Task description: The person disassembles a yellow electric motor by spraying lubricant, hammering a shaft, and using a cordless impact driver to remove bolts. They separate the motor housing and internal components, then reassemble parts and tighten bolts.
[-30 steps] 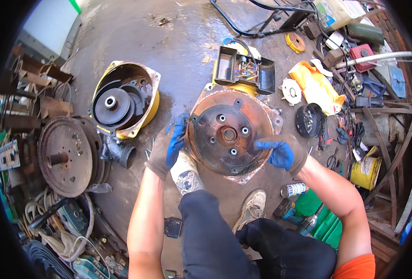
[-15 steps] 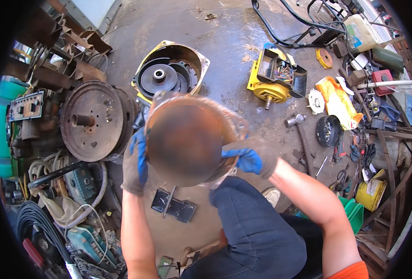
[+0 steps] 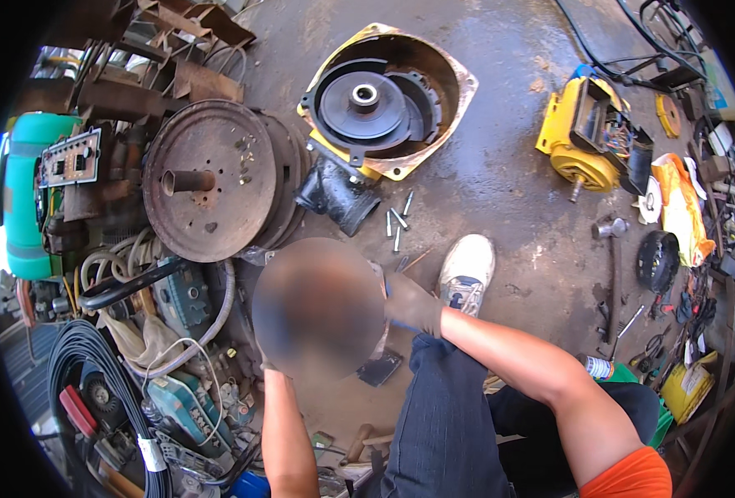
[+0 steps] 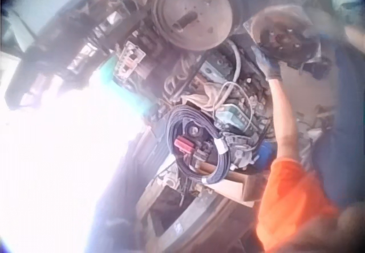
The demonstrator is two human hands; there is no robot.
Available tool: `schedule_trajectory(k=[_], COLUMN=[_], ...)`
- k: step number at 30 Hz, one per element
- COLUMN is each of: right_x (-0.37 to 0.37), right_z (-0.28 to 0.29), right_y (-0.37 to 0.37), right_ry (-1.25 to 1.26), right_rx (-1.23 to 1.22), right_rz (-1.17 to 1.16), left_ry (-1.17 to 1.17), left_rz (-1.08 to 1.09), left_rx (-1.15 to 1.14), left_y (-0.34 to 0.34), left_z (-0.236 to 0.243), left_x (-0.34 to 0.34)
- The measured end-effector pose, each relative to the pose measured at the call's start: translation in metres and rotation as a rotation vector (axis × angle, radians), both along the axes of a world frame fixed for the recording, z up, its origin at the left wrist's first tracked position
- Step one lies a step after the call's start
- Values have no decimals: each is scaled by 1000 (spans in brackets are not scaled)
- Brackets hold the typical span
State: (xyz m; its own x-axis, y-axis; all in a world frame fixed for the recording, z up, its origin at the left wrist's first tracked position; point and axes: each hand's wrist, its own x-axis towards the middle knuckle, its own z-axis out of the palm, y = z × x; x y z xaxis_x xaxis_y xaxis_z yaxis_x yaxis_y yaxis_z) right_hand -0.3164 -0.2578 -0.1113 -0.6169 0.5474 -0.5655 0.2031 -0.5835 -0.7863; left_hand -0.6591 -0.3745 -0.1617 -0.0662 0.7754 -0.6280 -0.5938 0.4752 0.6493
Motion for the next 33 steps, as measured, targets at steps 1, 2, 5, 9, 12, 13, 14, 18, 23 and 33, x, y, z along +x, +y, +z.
schedule_trajectory(k=[1,2,5,9,12,13,14,18,23,33], right_x=[2,-3,-3,-13,-14,-15,-15,-9,-5,-18], right_z=[14,-2,3,18,23,25,27,41,43,-14], right_y=[5,-6,-30,-36,-37,-37,-37,-29,-23,-12], right_ry=[-18,-113,148,158,153,160,167,182,260,-132], right_rx=[136,311,1008,1202,1268,1289,1309,1285,1283,24], right_rz=[105,283,99,256,223,240,258,331,392,218], left_ry=[-66,-69,-11,37,43,43,42,45,33,-51], left_rz=[101,157,242,297,318,328,332,355,369,-171], left_rx=[-19,-22,35,86,121,135,147,196,239,46], left_y=[4,15,33,35,38,41,42,50,59,28], left_z=[-7,-11,0,21,28,29,30,36,37,-10], left_x=[7,23,44,54,63,66,68,74,80,-65])
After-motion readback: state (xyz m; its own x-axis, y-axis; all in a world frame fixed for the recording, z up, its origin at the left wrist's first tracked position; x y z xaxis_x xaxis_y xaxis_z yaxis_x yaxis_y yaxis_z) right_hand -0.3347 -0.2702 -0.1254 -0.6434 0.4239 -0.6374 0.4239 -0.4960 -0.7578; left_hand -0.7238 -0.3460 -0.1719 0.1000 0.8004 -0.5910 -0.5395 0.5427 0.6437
